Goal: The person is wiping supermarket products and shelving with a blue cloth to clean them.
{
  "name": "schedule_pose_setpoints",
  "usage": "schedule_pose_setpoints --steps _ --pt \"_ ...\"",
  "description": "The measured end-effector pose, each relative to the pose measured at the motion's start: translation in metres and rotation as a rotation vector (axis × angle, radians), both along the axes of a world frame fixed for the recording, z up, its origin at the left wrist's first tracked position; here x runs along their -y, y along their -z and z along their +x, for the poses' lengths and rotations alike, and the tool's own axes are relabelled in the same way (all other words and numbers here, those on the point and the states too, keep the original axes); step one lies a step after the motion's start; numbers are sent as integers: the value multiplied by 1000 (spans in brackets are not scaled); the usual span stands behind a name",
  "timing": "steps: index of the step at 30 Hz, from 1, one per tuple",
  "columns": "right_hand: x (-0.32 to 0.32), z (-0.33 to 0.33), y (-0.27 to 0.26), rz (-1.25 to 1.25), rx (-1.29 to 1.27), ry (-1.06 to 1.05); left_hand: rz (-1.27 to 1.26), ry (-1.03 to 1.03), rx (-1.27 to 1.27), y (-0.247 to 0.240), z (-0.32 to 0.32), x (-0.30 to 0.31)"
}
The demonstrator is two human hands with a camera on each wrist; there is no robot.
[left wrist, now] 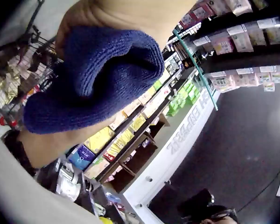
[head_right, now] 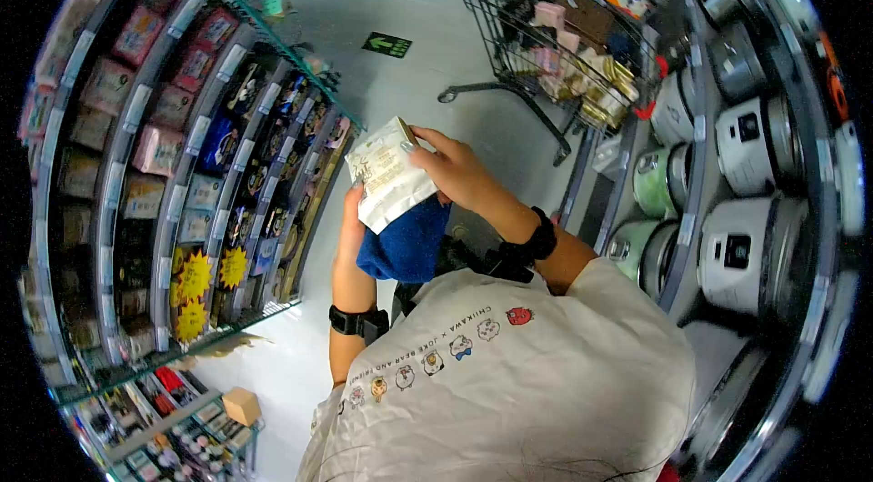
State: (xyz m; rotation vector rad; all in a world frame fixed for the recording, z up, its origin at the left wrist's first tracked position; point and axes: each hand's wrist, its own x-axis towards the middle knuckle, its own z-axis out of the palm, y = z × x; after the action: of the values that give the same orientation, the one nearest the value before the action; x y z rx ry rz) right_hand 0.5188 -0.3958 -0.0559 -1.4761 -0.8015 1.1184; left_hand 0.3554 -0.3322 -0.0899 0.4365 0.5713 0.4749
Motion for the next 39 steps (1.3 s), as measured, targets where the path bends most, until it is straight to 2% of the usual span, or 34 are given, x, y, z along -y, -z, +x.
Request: schedule_pose_setpoints --steps 2,5,11,14,17,24,32,35,37,38,39 --pt "-4 6 1 18 -41 -55 43 -58 63 -3 4 5" --pt "-8 18 1 21 -35 -112 -108 -91 147 -10 14 15" --pt "0 36 5 69 98 -159 -208 -131 146 3 36 30" --pt "1 47 8 26 148 -239 -202 -137 110 2 43 38" --pt "-1 53 12 58 215 -269 -172 -108 202 3 47 42" --pt "2 56 -5 24 97 -356 -202 -163 187 -3 42 52" --pt "11 2 -7 236 97 -424 -23 -196 -9 -12 -24 68" --pt "11 -42 -7 502 -170 -366 76 -271 -74 -1 -86 78" --pt "13 -68 -9 487 -263 -422 110 -320 -91 -10 -124 95" --pt "14 -86 -9 482 -353 -469 40 -313 -14 -19 -139 104" --pt "19 -98 -12 400 -481 -577 46 -314 -20 -26 -151 114"
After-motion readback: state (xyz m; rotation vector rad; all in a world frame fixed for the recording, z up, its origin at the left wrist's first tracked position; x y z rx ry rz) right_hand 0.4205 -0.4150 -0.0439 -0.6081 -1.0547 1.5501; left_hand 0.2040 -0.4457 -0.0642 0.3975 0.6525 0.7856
